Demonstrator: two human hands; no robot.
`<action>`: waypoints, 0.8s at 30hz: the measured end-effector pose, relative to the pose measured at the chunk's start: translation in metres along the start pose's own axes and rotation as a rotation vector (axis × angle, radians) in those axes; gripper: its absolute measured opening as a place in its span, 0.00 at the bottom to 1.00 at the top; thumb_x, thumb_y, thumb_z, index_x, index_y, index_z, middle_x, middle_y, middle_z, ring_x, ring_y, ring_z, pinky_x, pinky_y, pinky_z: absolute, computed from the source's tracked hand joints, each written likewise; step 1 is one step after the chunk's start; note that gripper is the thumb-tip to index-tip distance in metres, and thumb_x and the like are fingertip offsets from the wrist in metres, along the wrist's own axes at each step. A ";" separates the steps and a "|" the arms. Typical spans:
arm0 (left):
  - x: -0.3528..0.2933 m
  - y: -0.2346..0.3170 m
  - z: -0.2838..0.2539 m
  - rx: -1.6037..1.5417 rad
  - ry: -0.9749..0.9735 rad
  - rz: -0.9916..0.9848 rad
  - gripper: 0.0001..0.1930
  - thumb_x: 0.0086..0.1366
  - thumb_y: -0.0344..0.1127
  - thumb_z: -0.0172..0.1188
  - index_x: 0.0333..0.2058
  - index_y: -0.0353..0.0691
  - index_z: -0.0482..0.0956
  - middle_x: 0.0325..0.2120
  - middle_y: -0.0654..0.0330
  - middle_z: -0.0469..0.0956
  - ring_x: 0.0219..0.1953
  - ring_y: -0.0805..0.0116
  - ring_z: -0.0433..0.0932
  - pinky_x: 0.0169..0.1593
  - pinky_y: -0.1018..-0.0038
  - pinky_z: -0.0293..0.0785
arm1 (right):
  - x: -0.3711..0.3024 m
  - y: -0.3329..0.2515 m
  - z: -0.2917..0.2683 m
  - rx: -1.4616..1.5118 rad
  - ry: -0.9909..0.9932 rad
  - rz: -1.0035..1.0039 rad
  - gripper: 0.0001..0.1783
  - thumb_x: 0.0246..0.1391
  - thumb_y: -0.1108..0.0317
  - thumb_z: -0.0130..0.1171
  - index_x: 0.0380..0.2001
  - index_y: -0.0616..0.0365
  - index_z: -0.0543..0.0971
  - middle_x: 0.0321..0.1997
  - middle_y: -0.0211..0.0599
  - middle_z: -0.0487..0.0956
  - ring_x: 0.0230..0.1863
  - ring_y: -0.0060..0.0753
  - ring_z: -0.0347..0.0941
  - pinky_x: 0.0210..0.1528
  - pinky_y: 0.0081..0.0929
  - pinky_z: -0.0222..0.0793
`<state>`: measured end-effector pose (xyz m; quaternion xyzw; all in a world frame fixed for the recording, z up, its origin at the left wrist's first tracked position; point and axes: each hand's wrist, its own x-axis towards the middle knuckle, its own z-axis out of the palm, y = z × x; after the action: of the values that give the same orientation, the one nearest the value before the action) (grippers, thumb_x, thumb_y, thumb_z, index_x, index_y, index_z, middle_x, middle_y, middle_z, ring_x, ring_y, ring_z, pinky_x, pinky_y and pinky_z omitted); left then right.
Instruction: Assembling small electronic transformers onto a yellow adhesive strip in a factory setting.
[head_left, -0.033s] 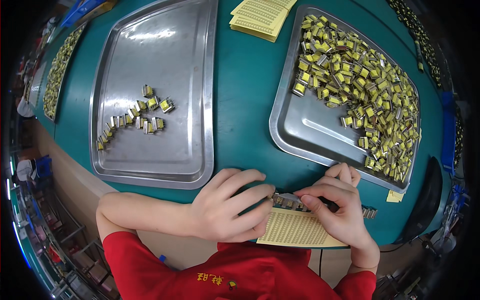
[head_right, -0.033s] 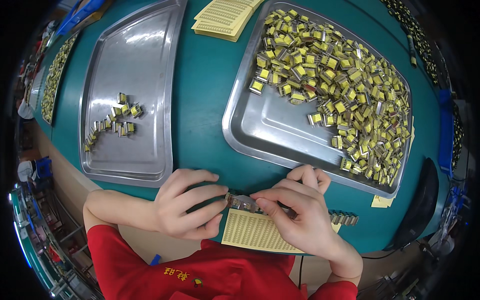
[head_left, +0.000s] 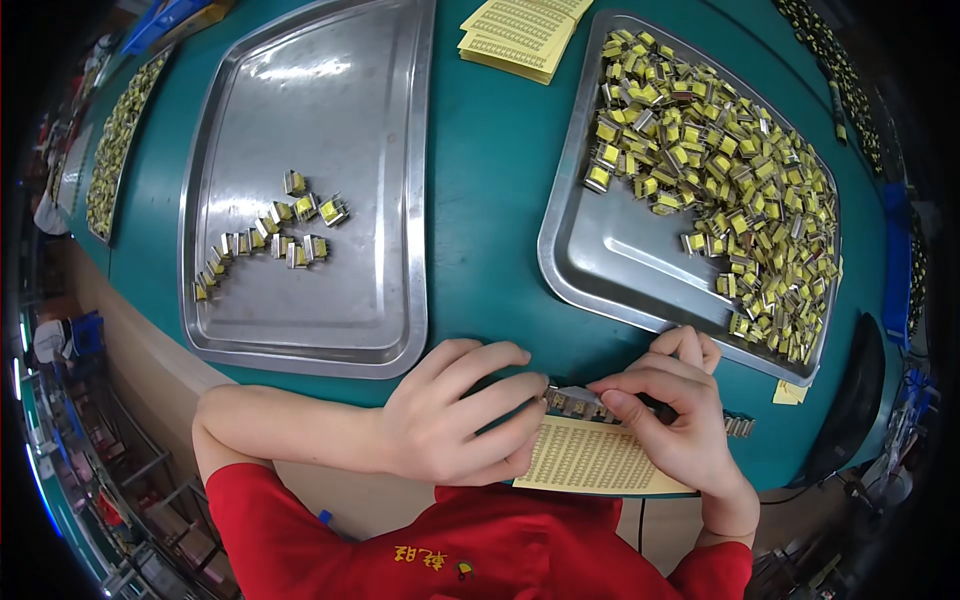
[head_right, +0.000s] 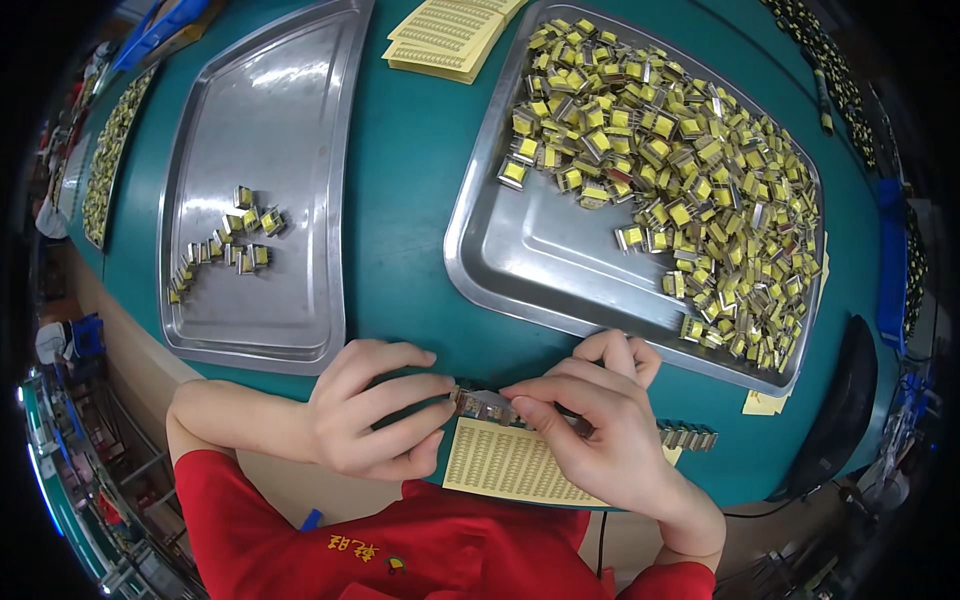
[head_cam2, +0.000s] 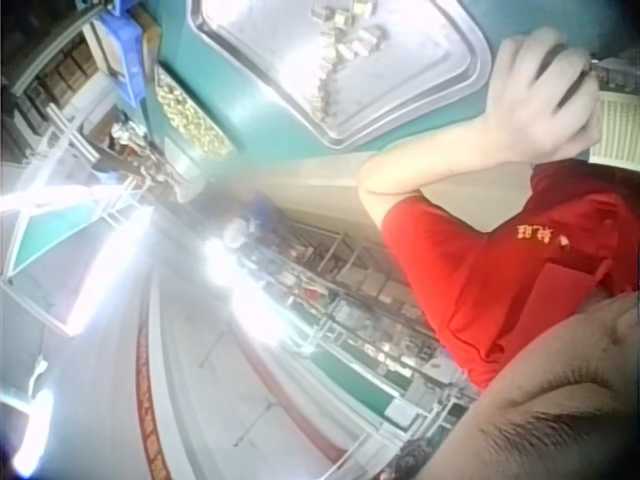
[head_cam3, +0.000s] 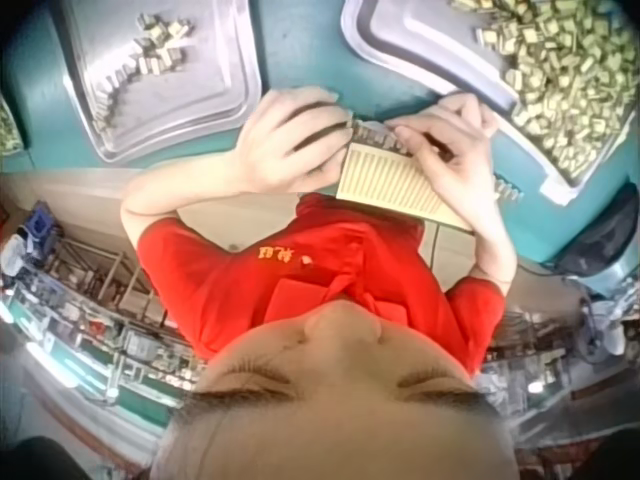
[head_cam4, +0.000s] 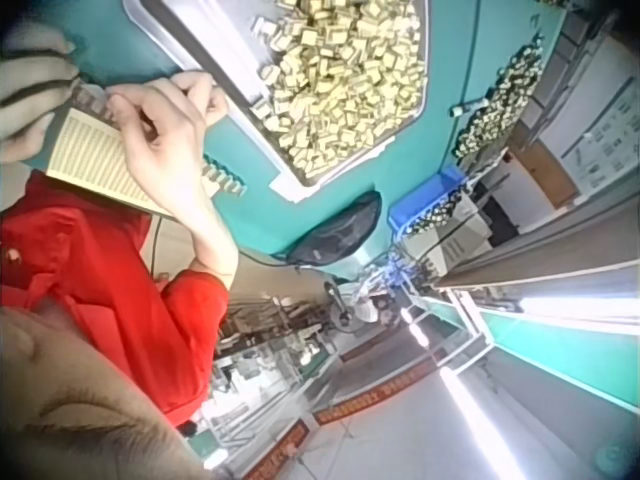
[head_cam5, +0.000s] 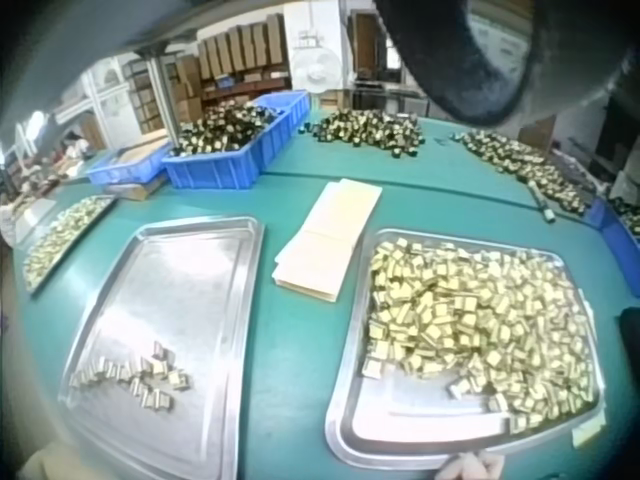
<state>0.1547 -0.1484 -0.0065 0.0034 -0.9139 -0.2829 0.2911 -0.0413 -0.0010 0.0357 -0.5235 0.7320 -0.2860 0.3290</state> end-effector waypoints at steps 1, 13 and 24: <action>-0.001 0.001 0.000 0.027 0.020 0.037 0.10 0.50 0.34 0.63 0.31 0.36 0.83 0.35 0.56 0.81 0.38 0.54 0.80 0.34 0.65 0.74 | 0.000 0.000 0.000 0.001 -0.003 -0.003 0.06 0.52 0.64 0.66 0.33 0.51 0.87 0.27 0.20 0.80 0.39 0.27 0.62 0.53 0.32 0.45; -0.003 -0.001 0.004 0.116 0.041 0.125 0.12 0.54 0.35 0.60 0.32 0.35 0.85 0.25 0.62 0.74 0.31 0.62 0.77 0.31 0.68 0.71 | 0.001 -0.001 -0.001 -0.036 -0.007 -0.040 0.07 0.52 0.65 0.67 0.34 0.51 0.87 0.23 0.20 0.74 0.37 0.27 0.62 0.50 0.31 0.46; -0.002 -0.002 0.003 0.106 0.008 0.151 0.12 0.52 0.34 0.61 0.33 0.33 0.85 0.23 0.63 0.71 0.30 0.63 0.74 0.29 0.70 0.70 | 0.000 0.001 0.001 -0.028 0.026 -0.041 0.06 0.52 0.64 0.67 0.33 0.51 0.87 0.22 0.20 0.71 0.36 0.27 0.61 0.49 0.31 0.46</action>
<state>0.1546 -0.1486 -0.0107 -0.0492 -0.9241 -0.2115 0.3145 -0.0410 -0.0007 0.0337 -0.5394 0.7291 -0.2892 0.3062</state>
